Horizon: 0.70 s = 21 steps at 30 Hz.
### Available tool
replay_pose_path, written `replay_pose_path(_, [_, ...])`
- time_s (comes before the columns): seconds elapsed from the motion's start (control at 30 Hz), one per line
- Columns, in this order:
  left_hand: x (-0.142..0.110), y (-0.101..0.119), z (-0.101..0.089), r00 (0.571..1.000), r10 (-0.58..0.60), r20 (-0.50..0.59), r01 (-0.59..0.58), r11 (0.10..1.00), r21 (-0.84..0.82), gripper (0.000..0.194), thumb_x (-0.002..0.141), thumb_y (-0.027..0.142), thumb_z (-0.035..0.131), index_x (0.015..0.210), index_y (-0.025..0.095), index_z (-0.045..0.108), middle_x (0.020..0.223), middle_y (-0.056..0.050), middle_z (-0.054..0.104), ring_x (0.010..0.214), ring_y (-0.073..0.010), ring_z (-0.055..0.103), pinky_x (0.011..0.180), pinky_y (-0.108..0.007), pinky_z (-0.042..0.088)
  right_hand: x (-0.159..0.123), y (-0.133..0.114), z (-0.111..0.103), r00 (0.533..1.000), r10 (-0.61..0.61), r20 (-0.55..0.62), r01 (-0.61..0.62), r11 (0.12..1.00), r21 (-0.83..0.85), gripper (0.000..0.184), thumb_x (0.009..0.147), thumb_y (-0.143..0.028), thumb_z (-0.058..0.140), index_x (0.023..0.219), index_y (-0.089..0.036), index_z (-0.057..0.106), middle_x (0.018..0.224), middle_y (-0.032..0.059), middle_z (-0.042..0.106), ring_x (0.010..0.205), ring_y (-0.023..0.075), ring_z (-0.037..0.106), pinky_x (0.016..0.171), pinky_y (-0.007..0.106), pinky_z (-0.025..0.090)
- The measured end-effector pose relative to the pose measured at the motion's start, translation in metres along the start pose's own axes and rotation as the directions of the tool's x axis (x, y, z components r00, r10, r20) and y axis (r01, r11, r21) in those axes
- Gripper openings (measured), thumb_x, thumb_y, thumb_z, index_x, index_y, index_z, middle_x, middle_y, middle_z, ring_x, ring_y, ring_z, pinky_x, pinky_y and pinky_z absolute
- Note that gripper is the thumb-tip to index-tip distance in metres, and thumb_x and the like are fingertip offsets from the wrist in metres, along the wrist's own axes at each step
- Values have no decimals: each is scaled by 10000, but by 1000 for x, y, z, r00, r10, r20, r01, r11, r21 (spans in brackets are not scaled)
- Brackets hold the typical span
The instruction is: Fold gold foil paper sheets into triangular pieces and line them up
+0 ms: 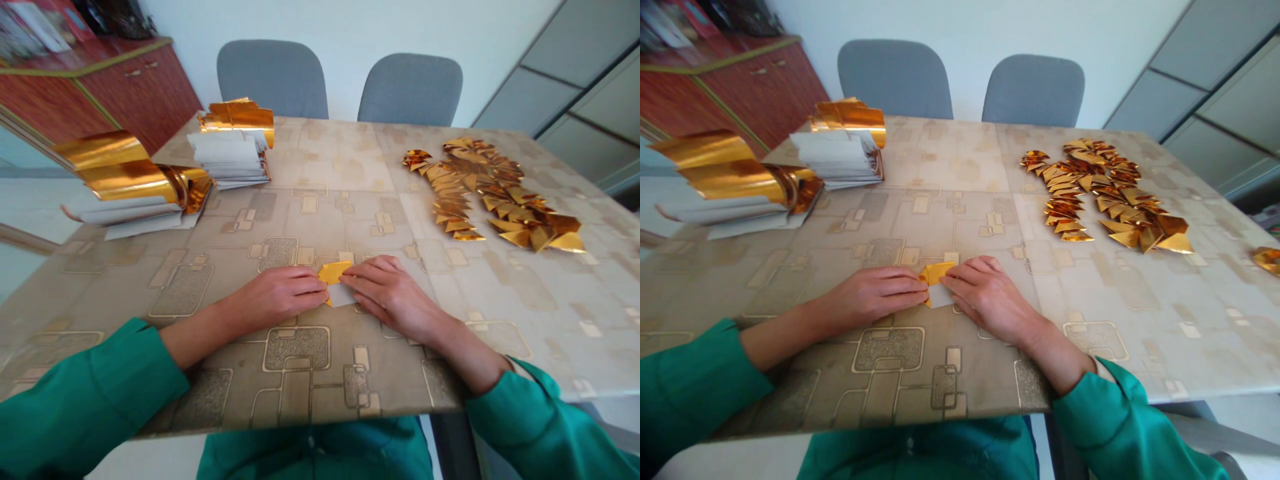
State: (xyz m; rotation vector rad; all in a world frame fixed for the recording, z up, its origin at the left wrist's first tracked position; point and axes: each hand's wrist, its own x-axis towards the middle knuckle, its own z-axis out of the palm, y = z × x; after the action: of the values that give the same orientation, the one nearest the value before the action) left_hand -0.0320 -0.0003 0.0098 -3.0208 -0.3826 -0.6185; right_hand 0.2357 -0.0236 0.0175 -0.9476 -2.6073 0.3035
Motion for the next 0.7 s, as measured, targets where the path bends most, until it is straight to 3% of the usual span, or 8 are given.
replay_pose_path(0.23, [1, 9, 8, 992, -110, 66, 105, 992, 72, 217, 1017, 191, 460, 1033, 154, 673, 964, -54, 696, 914, -171, 633, 868, -317, 540, 9, 1, 6, 996, 87, 26, -88, 995, 50, 324, 1013, -310, 463, 1266, -182, 619, 1140, 89, 667, 1034, 210, 551, 933, 396, 401])
replay_pose_path(0.47, [4, 20, 12, 988, -150, 42, 142, 977, 157, 223, 1018, 201, 459, 972, 145, 669, 860, -38, 661, 858, -166, 621, 839, -303, 528, 17, -8, 15, 989, 135, 67, -116, 964, -238, 449, 1000, -431, 460, 1356, -174, 553, 1125, 103, 613, 1017, 259, 482, 979, 458, 307])
replay_pose_path(0.7, [6, 20, 8, 990, -135, 27, 129, 979, 160, 259, 1033, 229, 429, 1001, 142, 671, 919, -47, 693, 893, -166, 635, 870, -316, 533, 5, 4, 8, 978, 211, -2, -200, 923, -329, 412, 989, -435, 491, 1305, -190, 588, 1091, 90, 626, 1010, 262, 490, 968, 458, 291])
